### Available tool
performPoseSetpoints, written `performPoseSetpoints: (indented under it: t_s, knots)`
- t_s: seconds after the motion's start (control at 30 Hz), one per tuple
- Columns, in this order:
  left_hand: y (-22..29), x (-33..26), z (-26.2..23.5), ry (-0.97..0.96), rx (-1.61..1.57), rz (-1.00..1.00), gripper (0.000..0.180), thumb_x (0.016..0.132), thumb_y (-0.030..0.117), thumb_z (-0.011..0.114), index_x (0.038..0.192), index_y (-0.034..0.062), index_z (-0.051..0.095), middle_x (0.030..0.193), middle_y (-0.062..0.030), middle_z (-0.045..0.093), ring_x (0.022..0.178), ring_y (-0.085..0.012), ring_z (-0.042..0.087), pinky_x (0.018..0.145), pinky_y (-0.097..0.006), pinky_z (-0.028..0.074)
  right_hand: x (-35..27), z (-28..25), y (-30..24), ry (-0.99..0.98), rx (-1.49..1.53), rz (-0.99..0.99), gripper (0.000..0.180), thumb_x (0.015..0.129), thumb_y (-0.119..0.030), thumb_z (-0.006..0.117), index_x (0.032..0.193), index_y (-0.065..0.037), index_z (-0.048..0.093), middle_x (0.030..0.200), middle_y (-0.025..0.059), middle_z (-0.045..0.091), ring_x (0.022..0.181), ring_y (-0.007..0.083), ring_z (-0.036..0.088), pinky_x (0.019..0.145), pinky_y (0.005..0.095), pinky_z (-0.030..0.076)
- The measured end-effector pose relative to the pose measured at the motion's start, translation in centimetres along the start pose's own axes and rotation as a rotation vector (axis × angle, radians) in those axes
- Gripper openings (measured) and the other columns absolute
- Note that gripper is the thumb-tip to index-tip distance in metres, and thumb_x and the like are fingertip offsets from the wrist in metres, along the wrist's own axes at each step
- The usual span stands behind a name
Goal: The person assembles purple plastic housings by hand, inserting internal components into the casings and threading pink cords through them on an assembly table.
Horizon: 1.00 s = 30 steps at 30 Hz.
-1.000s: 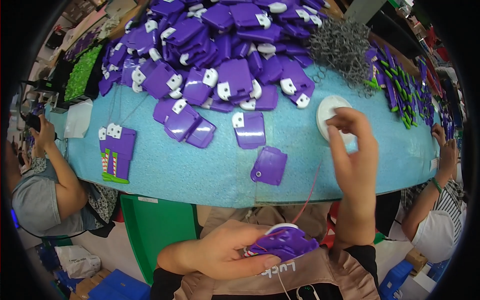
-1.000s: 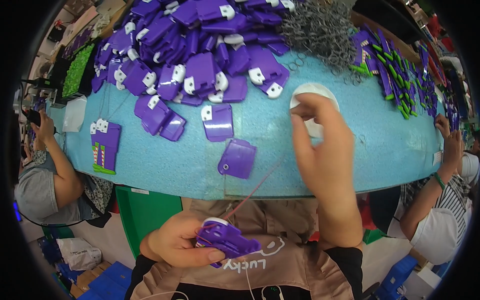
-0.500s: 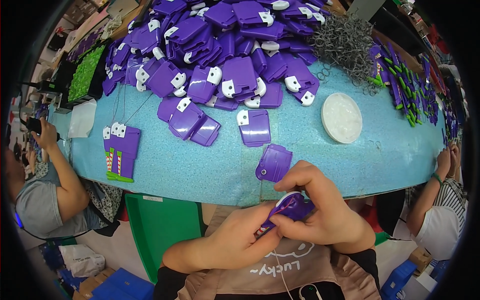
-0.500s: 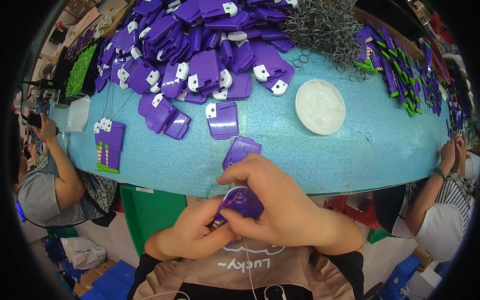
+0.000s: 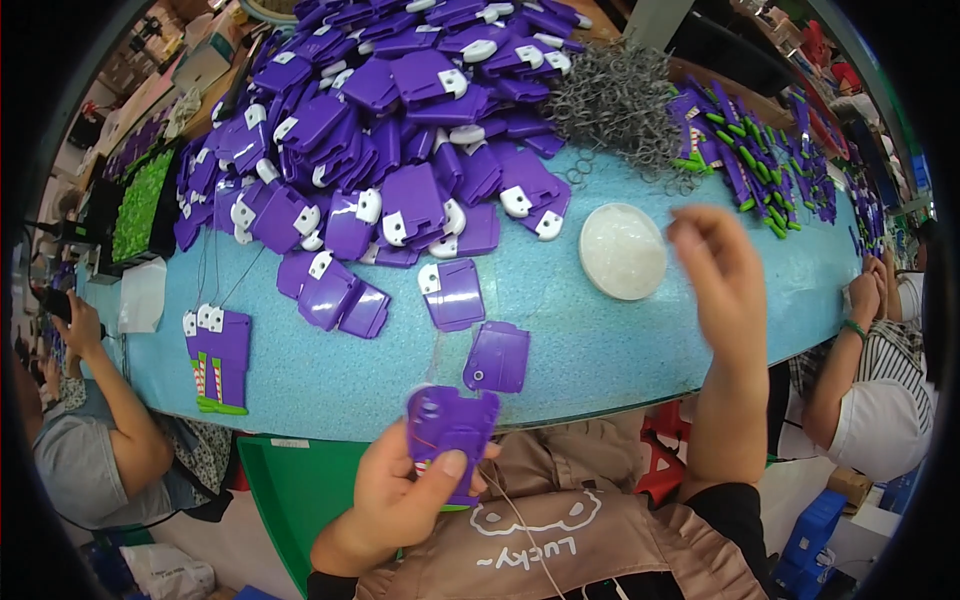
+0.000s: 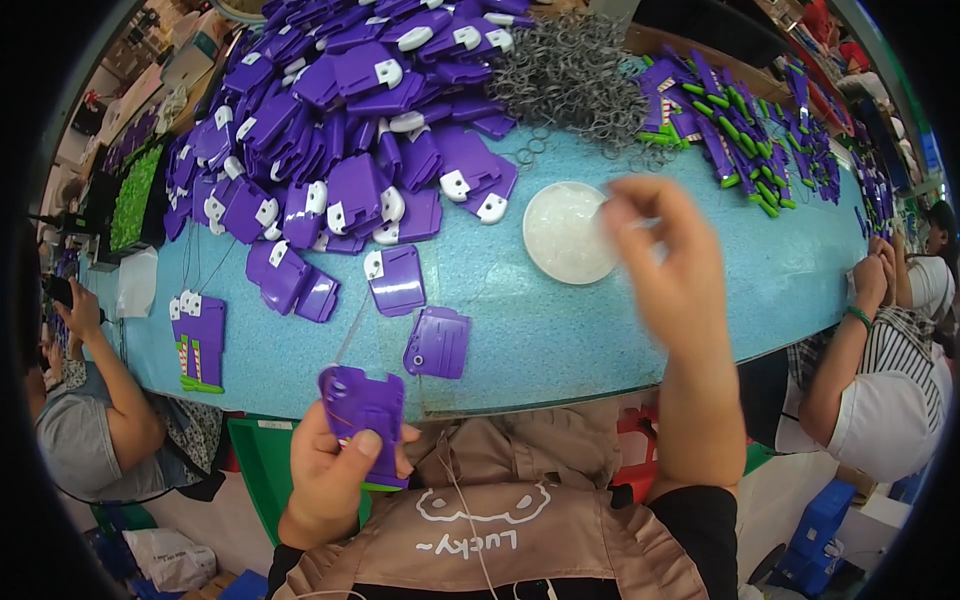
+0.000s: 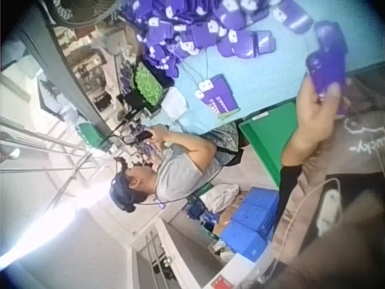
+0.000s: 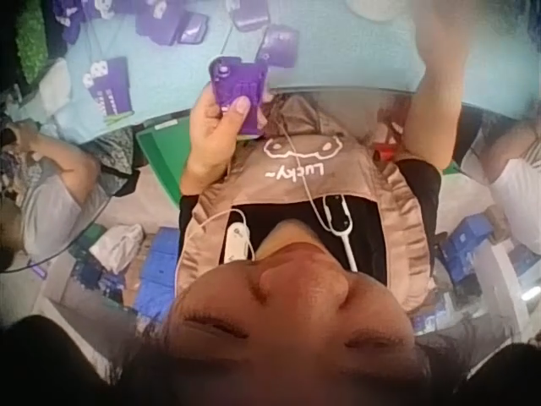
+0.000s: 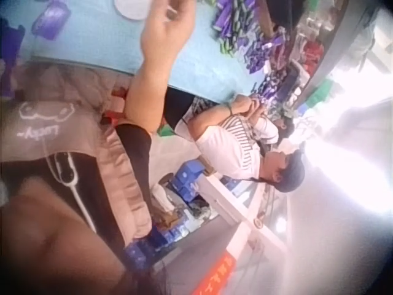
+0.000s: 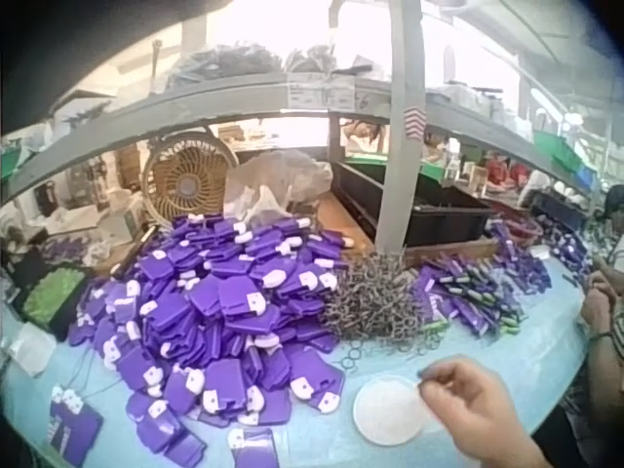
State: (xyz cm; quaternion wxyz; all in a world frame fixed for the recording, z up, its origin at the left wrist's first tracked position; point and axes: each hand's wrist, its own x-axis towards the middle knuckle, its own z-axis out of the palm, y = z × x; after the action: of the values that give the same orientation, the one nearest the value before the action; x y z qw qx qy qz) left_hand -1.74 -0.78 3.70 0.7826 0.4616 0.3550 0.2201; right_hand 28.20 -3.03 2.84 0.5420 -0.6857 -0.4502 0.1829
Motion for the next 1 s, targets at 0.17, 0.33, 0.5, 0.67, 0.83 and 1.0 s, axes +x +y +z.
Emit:
performPoseSetpoints:
  t_s: [0.17, 0.33, 0.5, 0.67, 0.83, 1.0]
  knots:
    - [-0.2, 0.2, 0.9, -0.016, -0.076, 0.018, 0.026, 0.090, 0.010, 0.048, 0.113, -0.0023, 0.043, 0.099, -0.0159, 0.061, 0.072, -0.0139, 0.060, 0.067, -0.028, 0.050, 6.4, -1.5, 4.6, 0.023, -0.868, 0.127, 0.034, 0.075, -0.033, 0.065, 0.083, 0.000, 0.063, 0.071, 0.0140, 0.062, 0.069, 0.0300, 0.060, 0.060, 0.0374, 0.046]
    - [-0.4, -0.2, -0.1, 0.070, -0.039, 0.030, 0.025, 0.089, 0.008, 0.048, 0.111, -0.0028, 0.044, 0.097, -0.0172, 0.061, 0.071, -0.0149, 0.060, 0.067, -0.029, 0.051, 5.6, -4.2, 7.2, -0.089, -0.656, 0.131, 0.032, 0.068, -0.026, 0.072, 0.082, 0.000, 0.059, 0.067, 0.0099, 0.058, 0.059, 0.0214, 0.055, 0.058, 0.0317, 0.045]
    - [-0.4, 0.7, 0.1, 0.059, -0.074, -0.020, 0.024, 0.089, 0.008, 0.048, 0.110, -0.0026, 0.045, 0.098, -0.0175, 0.061, 0.071, -0.0147, 0.060, 0.067, -0.029, 0.051, 3.7, -6.0, 6.6, -0.023, -0.426, 0.200, 0.024, 0.073, -0.015, 0.070, 0.082, 0.002, 0.057, 0.071, 0.0032, 0.057, 0.062, 0.0076, 0.050, 0.056, 0.0224, 0.043]
    - [-0.8, 0.4, 0.1, -0.014, -0.084, -0.011, 0.025, 0.089, 0.010, 0.049, 0.110, -0.0033, 0.045, 0.098, -0.0170, 0.061, 0.073, -0.0143, 0.061, 0.068, -0.028, 0.051, 2.5, -7.0, 7.4, -0.026, -0.247, 0.239, 0.026, 0.073, -0.014, 0.069, 0.088, 0.002, 0.056, 0.075, 0.0046, 0.058, 0.061, 0.0078, 0.050, 0.057, 0.0227, 0.043]
    - [-1.2, -0.3, -0.4, 0.051, -0.094, 0.010, 0.023, 0.089, 0.008, 0.049, 0.109, -0.0026, 0.046, 0.097, -0.0167, 0.061, 0.071, -0.0147, 0.061, 0.065, -0.028, 0.051, 2.1, -6.7, 6.1, -0.104, -0.579, 0.049, 0.039, 0.068, -0.017, 0.070, 0.099, 0.000, 0.054, 0.077, 0.0070, 0.059, 0.059, 0.0175, 0.052, 0.059, 0.0303, 0.046]
    - [-1.3, -1.6, -0.3, 0.043, -0.110, 0.074, 0.023, 0.089, 0.009, 0.050, 0.108, -0.0023, 0.046, 0.097, -0.0168, 0.061, 0.071, -0.0152, 0.061, 0.065, -0.028, 0.051, 3.6, -5.9, 7.2, -0.004, -0.588, 0.180, 0.032, 0.071, -0.020, 0.069, 0.092, 0.000, 0.057, 0.068, 0.0062, 0.058, 0.059, 0.0183, 0.053, 0.058, 0.0314, 0.045]
